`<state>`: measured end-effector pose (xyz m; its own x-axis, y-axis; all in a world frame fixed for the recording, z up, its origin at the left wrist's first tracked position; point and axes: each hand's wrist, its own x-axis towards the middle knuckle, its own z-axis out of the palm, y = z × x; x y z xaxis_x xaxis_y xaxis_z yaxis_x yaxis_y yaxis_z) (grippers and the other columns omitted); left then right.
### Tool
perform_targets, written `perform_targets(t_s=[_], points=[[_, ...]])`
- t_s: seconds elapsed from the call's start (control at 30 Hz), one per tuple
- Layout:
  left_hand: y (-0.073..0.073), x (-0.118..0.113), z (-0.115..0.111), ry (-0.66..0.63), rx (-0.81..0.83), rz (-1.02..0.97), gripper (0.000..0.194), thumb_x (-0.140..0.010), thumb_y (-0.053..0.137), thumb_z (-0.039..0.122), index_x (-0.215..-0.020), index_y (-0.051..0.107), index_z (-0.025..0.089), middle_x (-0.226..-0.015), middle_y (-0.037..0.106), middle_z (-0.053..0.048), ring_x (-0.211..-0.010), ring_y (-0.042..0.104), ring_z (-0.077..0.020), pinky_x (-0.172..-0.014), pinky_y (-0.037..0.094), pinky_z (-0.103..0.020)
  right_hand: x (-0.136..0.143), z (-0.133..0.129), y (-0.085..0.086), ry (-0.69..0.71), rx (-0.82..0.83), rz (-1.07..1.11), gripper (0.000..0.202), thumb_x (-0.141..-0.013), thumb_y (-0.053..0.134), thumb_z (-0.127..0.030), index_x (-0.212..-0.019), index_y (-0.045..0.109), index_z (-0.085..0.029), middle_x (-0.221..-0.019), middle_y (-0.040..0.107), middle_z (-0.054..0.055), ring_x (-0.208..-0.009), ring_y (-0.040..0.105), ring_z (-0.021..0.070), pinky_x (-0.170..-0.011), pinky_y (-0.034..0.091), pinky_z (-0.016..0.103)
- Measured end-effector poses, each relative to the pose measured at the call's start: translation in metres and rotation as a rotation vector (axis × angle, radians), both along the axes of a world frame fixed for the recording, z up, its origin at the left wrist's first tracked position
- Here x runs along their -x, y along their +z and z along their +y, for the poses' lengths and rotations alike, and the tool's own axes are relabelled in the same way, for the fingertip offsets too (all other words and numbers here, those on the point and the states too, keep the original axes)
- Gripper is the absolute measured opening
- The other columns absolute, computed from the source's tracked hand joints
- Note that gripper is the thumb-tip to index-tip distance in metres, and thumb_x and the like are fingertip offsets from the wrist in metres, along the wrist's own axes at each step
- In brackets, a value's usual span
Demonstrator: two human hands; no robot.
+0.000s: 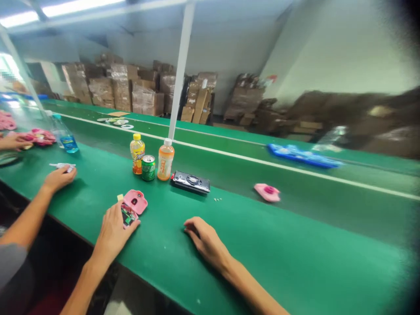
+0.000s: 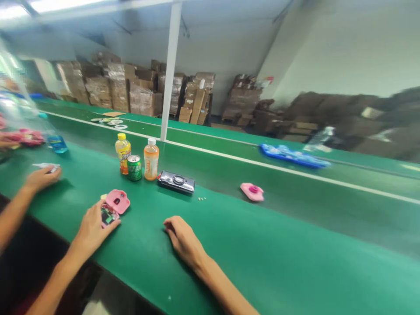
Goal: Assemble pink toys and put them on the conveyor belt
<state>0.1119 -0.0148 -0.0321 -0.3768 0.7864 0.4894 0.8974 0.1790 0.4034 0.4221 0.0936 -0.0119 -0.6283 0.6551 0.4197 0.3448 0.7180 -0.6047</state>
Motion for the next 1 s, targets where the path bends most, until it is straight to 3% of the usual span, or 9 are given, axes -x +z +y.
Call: perform_targets(t_s=[0.2, 0.3, 0.37, 0.43, 0.57, 0.73, 0.8, 0.87, 1.0], points=[[-0.007, -0.134, -0.035, -0.107, -0.046, 0.027, 0.066, -0.095, 0.059, 0.051, -0.144, 0.043, 0.01, -0.131, 0.062, -0.022, -0.123, 0.058, -0.0398, -0.107, 0.045, -0.058, -0.014, -0.023, 0.003, -0.189, 0.036, 0.032, 0.017, -0.1, 0.054, -0.027, -0.098, 0.069, -0.021, -0.094, 0.074, 0.007, -0.086, 0.07, 0.0213, -0.084, 0.057, 0.034], [-0.004, -0.168, -0.054, -0.174, -0.042, -0.055, 0.064, -0.102, 0.048, 0.053, -0.149, 0.04, 0.012, -0.14, 0.058, -0.022, -0.128, 0.055, -0.0395, -0.108, 0.043, -0.059, -0.033, -0.045, 0.01, -0.253, 0.059, 0.049, 0.021, -0.101, 0.053, -0.031, -0.096, 0.07, -0.021, -0.09, 0.073, 0.005, -0.082, 0.069, 0.0195, -0.078, 0.056, 0.03], [0.0, -0.161, -0.055, -0.229, -0.025, -0.188, 0.052, -0.107, 0.038, 0.044, -0.15, 0.042, 0.015, -0.142, 0.058, -0.02, -0.129, 0.056, -0.0351, -0.106, 0.046, -0.055, -0.049, -0.058, 0.015, -0.36, 0.081, 0.095, 0.024, -0.102, 0.053, -0.034, -0.096, 0.071, -0.021, -0.085, 0.072, 0.004, -0.076, 0.067, 0.0181, -0.073, 0.055, 0.029], [0.006, -0.134, -0.042, -0.298, -0.014, -0.316, 0.046, -0.108, 0.031, 0.037, -0.146, 0.048, 0.017, -0.137, 0.061, -0.017, -0.125, 0.058, -0.0304, -0.107, 0.047, -0.051, -0.064, -0.069, 0.019, -0.512, 0.119, 0.165, 0.027, -0.101, 0.053, -0.04, -0.098, 0.071, -0.02, -0.075, 0.067, 0.002, -0.065, 0.062, 0.0161, -0.063, 0.052, 0.026], [0.027, -0.076, 0.013, -0.687, 0.225, -0.313, 0.042, -0.105, 0.046, 0.04, -0.142, 0.059, 0.025, -0.132, 0.061, -0.01, -0.127, 0.053, -0.0275, -0.115, 0.042, -0.047, -0.074, -0.095, 0.014, -0.748, 0.186, 0.298, 0.036, -0.101, 0.051, -0.051, -0.103, 0.066, -0.018, -0.06, 0.052, -0.005, -0.049, 0.05, 0.0134, -0.045, 0.043, 0.023], [0.045, -0.065, 0.05, -1.02, 0.407, -0.194, 0.034, -0.09, 0.071, 0.042, -0.119, 0.07, 0.023, -0.122, 0.062, -0.009, -0.114, 0.057, -0.0276, -0.104, 0.046, -0.042, -0.047, -0.136, 0.007, -0.895, 0.005, 0.367, 0.033, -0.097, 0.064, -0.043, -0.119, 0.063, -0.018, -0.101, 0.067, 0.008, -0.081, 0.067, 0.018, -0.069, 0.058, 0.029], [0.044, -0.071, 0.046, -1.021, 0.38, -0.247, 0.03, -0.089, 0.069, 0.035, -0.116, 0.066, 0.021, -0.121, 0.064, -0.009, -0.113, 0.059, -0.027, -0.101, 0.047, -0.04, -0.029, -0.144, 0.018, -0.826, -0.121, 0.329, 0.022, -0.099, 0.064, -0.033, -0.119, 0.064, -0.022, -0.107, 0.068, 0.008, -0.085, 0.067, 0.0174, -0.075, 0.058, 0.03], [0.04, -0.077, 0.035, -0.977, 0.376, -0.395, 0.032, -0.09, 0.066, 0.033, -0.119, 0.06, 0.021, -0.111, 0.067, -0.007, -0.102, 0.063, -0.0243, -0.092, 0.05, -0.036, -0.011, -0.138, 0.036, -0.622, -0.219, 0.264, 0.014, -0.101, 0.061, -0.022, -0.113, 0.068, -0.025, -0.103, 0.07, 0.005, -0.089, 0.067, 0.0176, -0.08, 0.057, 0.03], [0.036, -0.092, 0.013, -0.874, 0.332, -0.898, 0.039, -0.088, 0.066, 0.033, -0.123, 0.054, 0.02, -0.091, 0.069, -0.001, -0.083, 0.067, -0.0201, -0.076, 0.052, -0.031, 0.023, -0.09, 0.07, -0.258, -0.252, 0.02, 0.016, -0.1, 0.062, -0.015, -0.11, 0.07, -0.022, -0.102, 0.073, 0.006, -0.095, 0.068, 0.0199, -0.085, 0.056, 0.032]])
